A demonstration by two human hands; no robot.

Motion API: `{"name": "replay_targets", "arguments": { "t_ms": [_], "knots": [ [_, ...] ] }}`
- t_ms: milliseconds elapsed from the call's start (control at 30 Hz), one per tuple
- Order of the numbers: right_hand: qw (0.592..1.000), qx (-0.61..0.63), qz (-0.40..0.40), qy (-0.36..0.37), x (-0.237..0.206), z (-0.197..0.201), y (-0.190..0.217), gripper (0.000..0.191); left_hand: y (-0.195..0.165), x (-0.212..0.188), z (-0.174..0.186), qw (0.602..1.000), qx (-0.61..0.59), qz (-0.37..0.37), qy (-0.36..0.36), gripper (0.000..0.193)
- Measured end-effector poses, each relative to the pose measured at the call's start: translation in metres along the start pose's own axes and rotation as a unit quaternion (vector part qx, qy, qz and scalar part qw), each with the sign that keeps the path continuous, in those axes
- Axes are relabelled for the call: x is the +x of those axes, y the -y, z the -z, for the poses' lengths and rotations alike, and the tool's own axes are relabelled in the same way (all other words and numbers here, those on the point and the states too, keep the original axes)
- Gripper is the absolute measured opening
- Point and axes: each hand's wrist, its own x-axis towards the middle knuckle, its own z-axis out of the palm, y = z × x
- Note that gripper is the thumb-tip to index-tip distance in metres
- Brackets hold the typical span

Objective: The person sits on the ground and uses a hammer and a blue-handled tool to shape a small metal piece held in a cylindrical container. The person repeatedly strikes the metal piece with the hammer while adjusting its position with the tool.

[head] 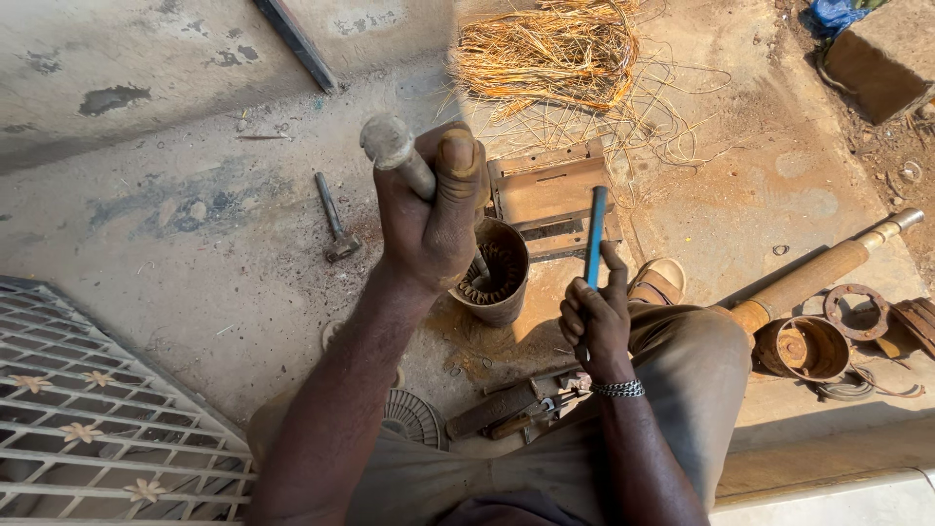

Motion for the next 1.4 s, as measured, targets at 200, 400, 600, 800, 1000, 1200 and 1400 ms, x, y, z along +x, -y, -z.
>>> {"name": "replay_targets", "arguments": {
  "t_ms": [200, 400, 600, 800, 1000, 1200, 1400],
  "knots": [
    [0.986, -0.114, -0.061, 0.101, -0.02, -0.018, -0.005, 0.07, -0.001, 0.01, -0.011, 0.999, 0.031, 0.02, -0.003, 0.05],
    [0.965, -0.065, -0.131, 0.219, -0.025, -0.013, -0.005, 0.071, -0.009, 0.011, -0.005, 0.998, 0.059, 0.02, -0.02, 0.052],
    [0.998, 0.038, 0.012, 0.046, -0.006, -0.011, -0.005, 0.074, 0.015, 0.002, 0.005, 0.997, 0.021, 0.044, -0.067, 0.052],
    [0.94, -0.187, -0.164, 0.234, -0.023, -0.02, -0.02, 0.072, 0.069, -0.028, -0.005, 0.99, 0.012, 0.096, -0.103, 0.052],
    [0.967, -0.1, -0.137, 0.191, -0.02, -0.013, -0.009, 0.069, 0.088, -0.058, 0.022, 0.984, 0.01, 0.133, -0.12, 0.05],
    [0.998, -0.027, 0.028, 0.057, -0.013, -0.02, -0.006, 0.071, 0.098, -0.055, 0.001, 0.988, 0.052, 0.096, -0.109, 0.052],
    [0.937, -0.155, -0.155, 0.272, -0.028, -0.017, -0.019, 0.071, 0.091, -0.054, -0.006, 0.981, 0.085, 0.114, -0.136, 0.051]
  ]
}}
